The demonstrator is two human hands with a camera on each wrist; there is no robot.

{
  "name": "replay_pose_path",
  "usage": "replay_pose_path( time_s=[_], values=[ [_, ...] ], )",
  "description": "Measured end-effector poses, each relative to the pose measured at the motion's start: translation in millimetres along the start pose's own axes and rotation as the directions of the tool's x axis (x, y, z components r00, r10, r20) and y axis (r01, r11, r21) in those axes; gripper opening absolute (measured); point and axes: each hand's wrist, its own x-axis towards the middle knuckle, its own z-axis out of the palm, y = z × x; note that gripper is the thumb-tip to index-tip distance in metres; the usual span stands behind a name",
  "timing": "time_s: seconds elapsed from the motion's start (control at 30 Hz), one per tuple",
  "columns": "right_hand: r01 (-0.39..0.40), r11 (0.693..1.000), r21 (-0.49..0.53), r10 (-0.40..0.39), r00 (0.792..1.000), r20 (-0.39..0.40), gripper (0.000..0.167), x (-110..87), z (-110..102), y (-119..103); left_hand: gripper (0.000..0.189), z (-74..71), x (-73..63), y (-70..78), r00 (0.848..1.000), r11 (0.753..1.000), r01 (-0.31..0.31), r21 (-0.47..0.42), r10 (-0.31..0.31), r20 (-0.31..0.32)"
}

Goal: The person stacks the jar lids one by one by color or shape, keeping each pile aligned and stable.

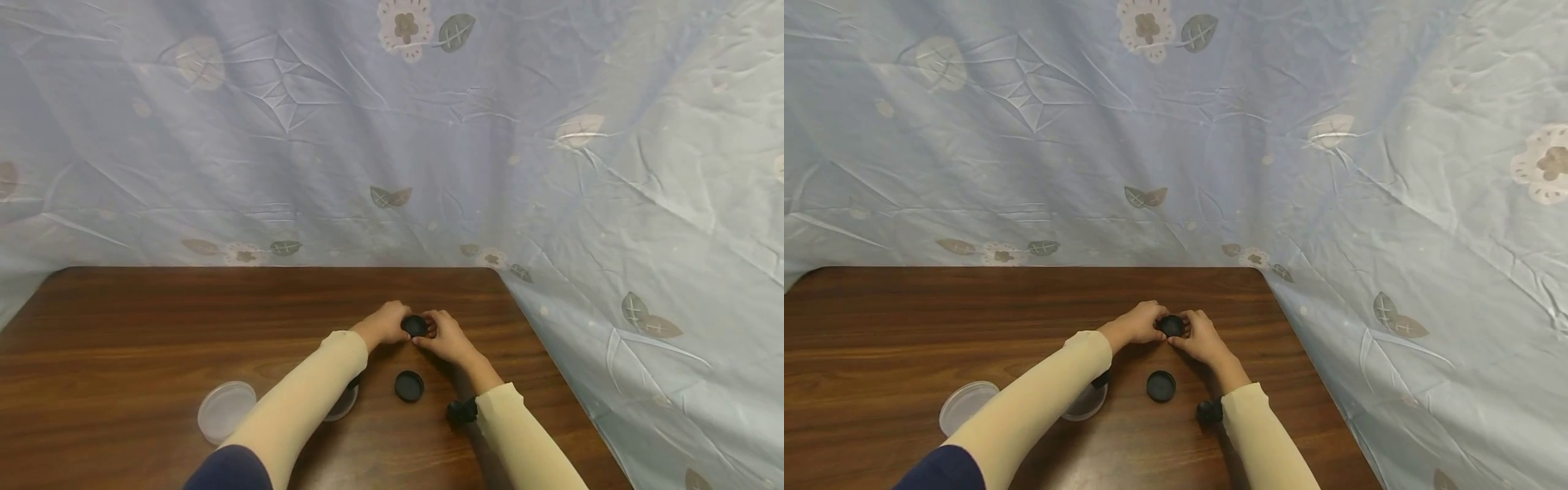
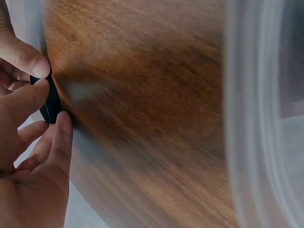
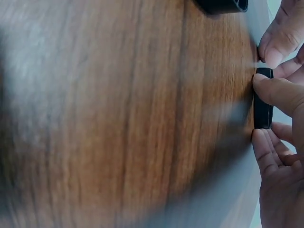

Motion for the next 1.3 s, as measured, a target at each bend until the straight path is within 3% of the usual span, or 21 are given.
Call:
replay_pose_path(
  time_s=[0.67,1.03,1.3],
  values=[
    [0.004,1.000,-0.001,-0.004,1.000,-0.014,0.050,4.0,4,-3,0.043,5.9,10.0,1.0,0.998,0.997,0.064,0.037,-0.063,-0.022],
    [0.043,0.999,0.023,-0.043,0.999,-0.009,0.048,-0.2,-1,-1,0.039,7.3,9.4,-2.2,0.998,1.000,0.016,0.010,-0.015,-0.054],
    [0.083,0.995,0.062,-0.083,0.997,-0.010,0.050,-9.0,-16,-1,0.043,-4.9,5.0,1.3,0.995,0.997,-0.075,-0.035,0.073,-0.071]
  ],
)
